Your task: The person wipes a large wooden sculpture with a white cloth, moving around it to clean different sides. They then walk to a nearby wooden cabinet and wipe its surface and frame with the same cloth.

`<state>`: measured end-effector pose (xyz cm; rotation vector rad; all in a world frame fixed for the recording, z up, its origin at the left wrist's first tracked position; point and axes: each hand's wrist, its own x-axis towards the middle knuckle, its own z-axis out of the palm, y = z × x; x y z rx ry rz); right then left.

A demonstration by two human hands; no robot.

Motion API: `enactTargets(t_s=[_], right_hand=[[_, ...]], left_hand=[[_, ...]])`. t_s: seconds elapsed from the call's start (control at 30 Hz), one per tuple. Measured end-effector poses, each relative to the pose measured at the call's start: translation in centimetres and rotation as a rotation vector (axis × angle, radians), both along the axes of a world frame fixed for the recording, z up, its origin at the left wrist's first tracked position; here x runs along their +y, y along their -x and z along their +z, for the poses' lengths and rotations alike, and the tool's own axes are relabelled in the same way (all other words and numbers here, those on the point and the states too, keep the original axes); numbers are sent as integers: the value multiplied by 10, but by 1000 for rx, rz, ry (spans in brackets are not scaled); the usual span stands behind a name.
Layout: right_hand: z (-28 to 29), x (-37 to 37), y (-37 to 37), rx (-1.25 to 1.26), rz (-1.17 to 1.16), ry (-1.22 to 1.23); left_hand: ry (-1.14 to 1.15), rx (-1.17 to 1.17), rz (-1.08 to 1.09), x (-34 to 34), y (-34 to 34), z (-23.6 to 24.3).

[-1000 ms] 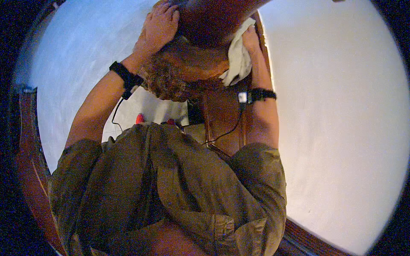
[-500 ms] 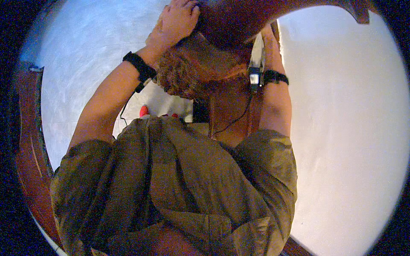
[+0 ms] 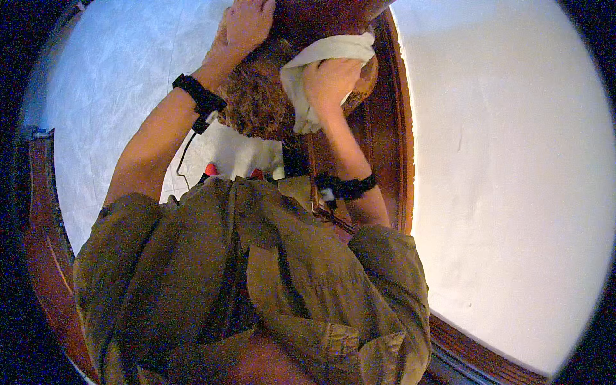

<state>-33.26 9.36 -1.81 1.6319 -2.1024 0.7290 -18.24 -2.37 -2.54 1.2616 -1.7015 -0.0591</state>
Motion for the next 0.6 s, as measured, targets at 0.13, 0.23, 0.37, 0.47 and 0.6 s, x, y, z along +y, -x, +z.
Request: enactTargets(t_s=[0.13, 0.23, 0.37, 0.47, 0.6], right_hand=[[-6, 25, -19, 112, 36, -61], [-20, 33, -16, 128, 145, 5], [-29, 40, -14, 278, 417, -44], [-24, 18, -14, 346, 553, -89], [-12, -26, -32, 521, 566, -27]], left_hand=[[-31, 247, -99, -1, -6, 2], [-158, 743, -365, -6, -2, -6], [-397, 1047, -698, -21, -6, -24], [-657, 1308, -784, -36, -31, -56], [-690, 1038, -388, 6, -55, -54]])
